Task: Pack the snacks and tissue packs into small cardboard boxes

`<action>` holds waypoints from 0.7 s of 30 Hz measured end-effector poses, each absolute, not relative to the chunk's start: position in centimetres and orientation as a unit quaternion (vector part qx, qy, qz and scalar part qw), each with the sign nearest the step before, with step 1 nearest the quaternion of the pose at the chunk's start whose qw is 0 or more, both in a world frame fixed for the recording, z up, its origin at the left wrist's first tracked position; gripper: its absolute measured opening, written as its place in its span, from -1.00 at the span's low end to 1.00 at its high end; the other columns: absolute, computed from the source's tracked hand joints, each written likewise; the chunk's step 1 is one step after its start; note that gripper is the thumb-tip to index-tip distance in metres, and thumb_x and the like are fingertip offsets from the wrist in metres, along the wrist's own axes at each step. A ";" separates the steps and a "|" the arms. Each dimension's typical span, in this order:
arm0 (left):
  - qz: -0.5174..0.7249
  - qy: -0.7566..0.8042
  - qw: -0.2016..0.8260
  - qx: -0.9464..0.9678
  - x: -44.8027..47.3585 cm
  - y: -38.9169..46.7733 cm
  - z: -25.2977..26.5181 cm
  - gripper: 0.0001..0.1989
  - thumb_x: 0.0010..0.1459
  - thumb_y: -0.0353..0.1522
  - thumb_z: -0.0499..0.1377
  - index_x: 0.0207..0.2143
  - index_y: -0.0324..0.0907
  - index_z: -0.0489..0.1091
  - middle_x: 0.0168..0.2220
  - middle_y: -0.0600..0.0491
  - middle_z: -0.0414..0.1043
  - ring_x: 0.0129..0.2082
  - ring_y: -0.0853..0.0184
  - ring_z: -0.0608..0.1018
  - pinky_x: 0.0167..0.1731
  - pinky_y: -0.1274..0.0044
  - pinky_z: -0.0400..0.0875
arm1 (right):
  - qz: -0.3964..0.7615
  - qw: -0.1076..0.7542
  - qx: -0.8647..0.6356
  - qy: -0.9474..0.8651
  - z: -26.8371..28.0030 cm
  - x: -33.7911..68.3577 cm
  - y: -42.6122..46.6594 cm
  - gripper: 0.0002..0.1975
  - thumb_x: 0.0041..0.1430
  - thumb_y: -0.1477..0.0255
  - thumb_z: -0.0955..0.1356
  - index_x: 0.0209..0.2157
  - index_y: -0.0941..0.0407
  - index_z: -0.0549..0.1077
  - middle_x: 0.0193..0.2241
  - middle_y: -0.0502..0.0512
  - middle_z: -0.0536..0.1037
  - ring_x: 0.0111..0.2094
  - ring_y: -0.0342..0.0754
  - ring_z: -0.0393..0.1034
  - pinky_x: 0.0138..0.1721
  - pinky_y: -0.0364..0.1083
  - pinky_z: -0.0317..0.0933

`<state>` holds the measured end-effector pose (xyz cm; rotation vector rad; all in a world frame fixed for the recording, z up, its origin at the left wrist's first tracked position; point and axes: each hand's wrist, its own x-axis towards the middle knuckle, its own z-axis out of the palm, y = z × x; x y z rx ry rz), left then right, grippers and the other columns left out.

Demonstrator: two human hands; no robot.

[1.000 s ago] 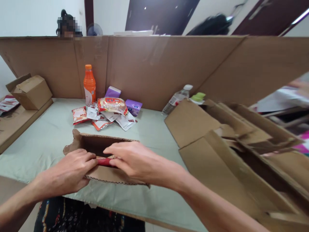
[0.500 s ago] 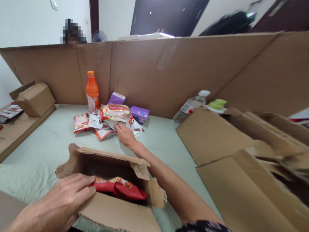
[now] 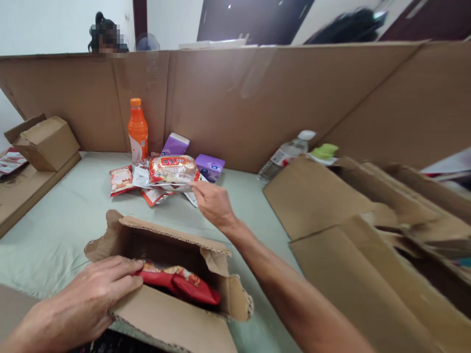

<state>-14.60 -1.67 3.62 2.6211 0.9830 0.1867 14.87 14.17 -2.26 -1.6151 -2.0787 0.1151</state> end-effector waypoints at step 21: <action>0.087 0.335 0.138 0.928 -14.7 -1.7 3.8 -0.32 -0.15 -0.66 0.02 0.07 -0.17 0.43 0.17 -0.10 0.51 0.16 0.15 0.54 0.11 0.29 0.53 | 0.113 0.049 -0.511 -0.851 -1.2 18.8 5.4 -0.71 0.29 0.48 0.24 -0.12 0.09 0.58 -0.02 0.25 0.63 0.04 0.14 0.45 0.02 0.05 0.19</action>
